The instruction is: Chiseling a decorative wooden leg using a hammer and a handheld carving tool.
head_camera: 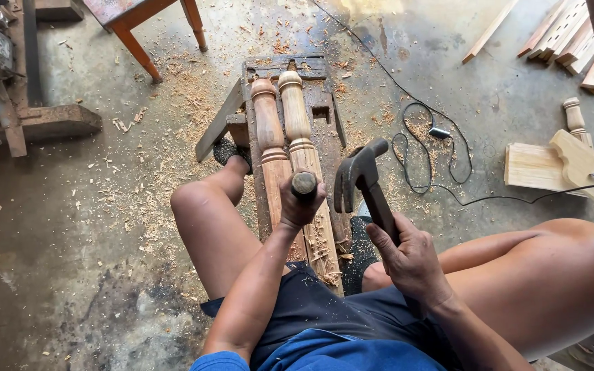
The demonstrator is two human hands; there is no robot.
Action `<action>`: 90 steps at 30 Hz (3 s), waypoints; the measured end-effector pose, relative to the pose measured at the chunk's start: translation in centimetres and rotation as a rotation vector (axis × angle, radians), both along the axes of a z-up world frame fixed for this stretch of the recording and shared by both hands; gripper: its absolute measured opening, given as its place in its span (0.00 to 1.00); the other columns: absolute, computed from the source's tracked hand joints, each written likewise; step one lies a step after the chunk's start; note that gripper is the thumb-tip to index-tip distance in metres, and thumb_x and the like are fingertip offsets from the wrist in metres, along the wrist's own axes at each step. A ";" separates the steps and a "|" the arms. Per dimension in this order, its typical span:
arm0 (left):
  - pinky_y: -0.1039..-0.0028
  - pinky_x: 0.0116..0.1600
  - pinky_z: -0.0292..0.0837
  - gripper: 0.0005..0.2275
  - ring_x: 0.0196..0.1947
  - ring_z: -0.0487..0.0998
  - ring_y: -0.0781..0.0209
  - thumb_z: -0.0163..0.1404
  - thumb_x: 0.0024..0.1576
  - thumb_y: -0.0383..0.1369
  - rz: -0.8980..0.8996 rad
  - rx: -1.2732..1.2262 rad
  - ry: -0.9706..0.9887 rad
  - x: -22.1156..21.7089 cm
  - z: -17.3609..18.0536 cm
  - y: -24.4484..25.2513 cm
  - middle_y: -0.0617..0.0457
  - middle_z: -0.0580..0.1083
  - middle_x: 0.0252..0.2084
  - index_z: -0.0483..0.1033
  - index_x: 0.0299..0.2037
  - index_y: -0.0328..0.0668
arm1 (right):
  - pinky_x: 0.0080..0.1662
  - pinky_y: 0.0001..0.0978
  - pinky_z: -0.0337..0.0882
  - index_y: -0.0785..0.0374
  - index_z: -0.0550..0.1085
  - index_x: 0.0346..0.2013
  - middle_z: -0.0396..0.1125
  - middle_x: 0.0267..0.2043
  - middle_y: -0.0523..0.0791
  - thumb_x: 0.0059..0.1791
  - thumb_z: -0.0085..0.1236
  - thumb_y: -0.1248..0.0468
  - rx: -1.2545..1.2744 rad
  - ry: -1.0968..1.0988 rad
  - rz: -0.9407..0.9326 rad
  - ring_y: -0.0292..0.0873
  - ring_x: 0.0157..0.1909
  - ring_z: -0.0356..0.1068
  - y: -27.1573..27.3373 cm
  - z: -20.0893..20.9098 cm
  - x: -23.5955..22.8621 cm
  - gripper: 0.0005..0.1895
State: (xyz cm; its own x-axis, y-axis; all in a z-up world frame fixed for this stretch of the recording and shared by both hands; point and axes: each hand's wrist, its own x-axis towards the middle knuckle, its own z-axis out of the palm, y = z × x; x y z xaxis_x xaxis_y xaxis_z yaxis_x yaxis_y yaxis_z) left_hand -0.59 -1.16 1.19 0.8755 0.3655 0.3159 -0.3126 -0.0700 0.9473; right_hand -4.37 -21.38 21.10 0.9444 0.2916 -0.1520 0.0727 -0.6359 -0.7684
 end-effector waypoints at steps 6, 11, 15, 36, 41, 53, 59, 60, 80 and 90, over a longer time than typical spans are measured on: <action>0.74 0.37 0.75 0.08 0.29 0.79 0.66 0.58 0.54 0.28 0.046 0.066 -0.090 0.7 -1.1 -0.8 0.52 0.76 0.28 0.74 0.38 0.35 | 0.20 0.30 0.62 0.64 0.75 0.39 0.63 0.14 0.41 0.51 0.56 0.52 0.086 -0.007 0.048 0.33 0.16 0.65 0.8 3.5 0.0 0.16; 0.74 0.37 0.76 0.09 0.27 0.78 0.67 0.60 0.54 0.30 0.048 0.040 -0.027 0.2 -1.1 -0.8 0.54 0.76 0.27 0.73 0.38 0.36 | 0.24 0.30 0.68 0.63 0.71 0.40 0.68 0.21 0.42 0.55 0.55 0.53 0.236 -0.240 0.173 0.35 0.21 0.69 0.6 3.4 -0.4 0.15; 0.74 0.35 0.76 0.09 0.27 0.79 0.66 0.60 0.54 0.31 0.045 0.086 -0.022 0.8 -0.6 -1.0 0.54 0.75 0.26 0.73 0.37 0.36 | 0.29 0.41 0.68 0.64 0.73 0.41 0.68 0.23 0.54 0.50 0.56 0.48 -0.071 -0.236 0.180 0.51 0.23 0.71 0.0 -3.5 0.8 0.20; 0.73 0.29 0.72 0.06 0.24 0.75 0.62 0.57 0.54 0.28 0.115 -0.271 -0.057 3.7 -4.3 3.1 0.53 0.73 0.27 0.73 0.37 0.42 | 0.28 0.45 0.65 0.60 0.76 0.43 0.67 0.20 0.53 0.48 0.56 0.45 -0.271 -0.023 0.120 0.50 0.22 0.69 -0.7 -3.0 0.8 0.22; 0.77 0.30 0.75 0.05 0.26 0.76 0.68 0.56 0.53 0.25 0.074 -0.471 -0.012 0.3 -3.9 1.4 0.56 0.75 0.28 0.75 0.37 0.43 | 0.26 0.38 0.63 0.65 0.76 0.38 0.65 0.18 0.46 0.52 0.57 0.48 -0.124 -0.033 0.013 0.39 0.22 0.63 -2.1 -2.4 0.1 0.21; 0.77 0.39 0.76 0.05 0.30 0.78 0.68 0.56 0.53 0.25 0.010 -0.067 -0.018 -3.3 -0.3 -0.4 0.56 0.75 0.29 0.72 0.35 0.37 | 0.20 0.28 0.58 0.64 0.75 0.40 0.61 0.15 0.38 0.52 0.56 0.52 0.112 0.115 -0.071 0.28 0.18 0.58 -1.2 -0.3 -0.4 0.17; 0.75 0.39 0.77 0.05 0.30 0.78 0.68 0.55 0.53 0.24 0.008 -0.104 -0.011 -3.4 -1.5 -1.0 0.56 0.75 0.30 0.72 0.36 0.37 | 0.22 0.29 0.60 0.65 0.75 0.39 0.63 0.16 0.39 0.52 0.56 0.50 0.057 0.049 -0.037 0.30 0.20 0.60 -1.0 -0.7 -0.5 0.18; 0.75 0.39 0.77 0.06 0.30 0.77 0.68 0.56 0.53 0.24 0.013 -0.111 -0.013 -3.6 -1.5 -1.2 0.55 0.75 0.29 0.72 0.36 0.37 | 0.23 0.29 0.62 0.65 0.75 0.39 0.63 0.17 0.38 0.53 0.56 0.50 0.061 0.009 -0.016 0.29 0.21 0.60 -0.9 -0.7 -0.6 0.19; 0.77 0.40 0.74 0.08 0.31 0.77 0.67 0.61 0.53 0.28 0.007 -0.116 -0.109 -4.1 -2.4 -1.6 0.56 0.75 0.30 0.74 0.37 0.37 | 0.28 0.32 0.69 0.63 0.72 0.39 0.70 0.24 0.45 0.53 0.59 0.55 0.273 -0.317 0.327 0.38 0.23 0.72 0.4 4.5 -2.6 0.13; 0.74 0.33 0.72 0.07 0.26 0.76 0.67 0.60 0.54 0.33 0.048 0.195 -0.121 -3.0 -5.5 -2.5 0.59 0.72 0.25 0.74 0.33 0.41 | 0.32 0.46 0.74 0.57 0.75 0.42 0.73 0.25 0.52 0.50 0.58 0.47 -0.235 -0.104 0.261 0.53 0.28 0.78 0.2 4.3 -2.3 0.17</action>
State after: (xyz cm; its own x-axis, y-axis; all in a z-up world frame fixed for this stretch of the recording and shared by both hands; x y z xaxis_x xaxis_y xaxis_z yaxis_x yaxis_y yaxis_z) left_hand -3.57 -3.64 -4.31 0.8100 0.3278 0.4863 -0.4150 -0.2655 0.8702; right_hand -6.68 -21.15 25.41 0.8567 0.4934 -0.1503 0.3259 -0.7437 -0.5837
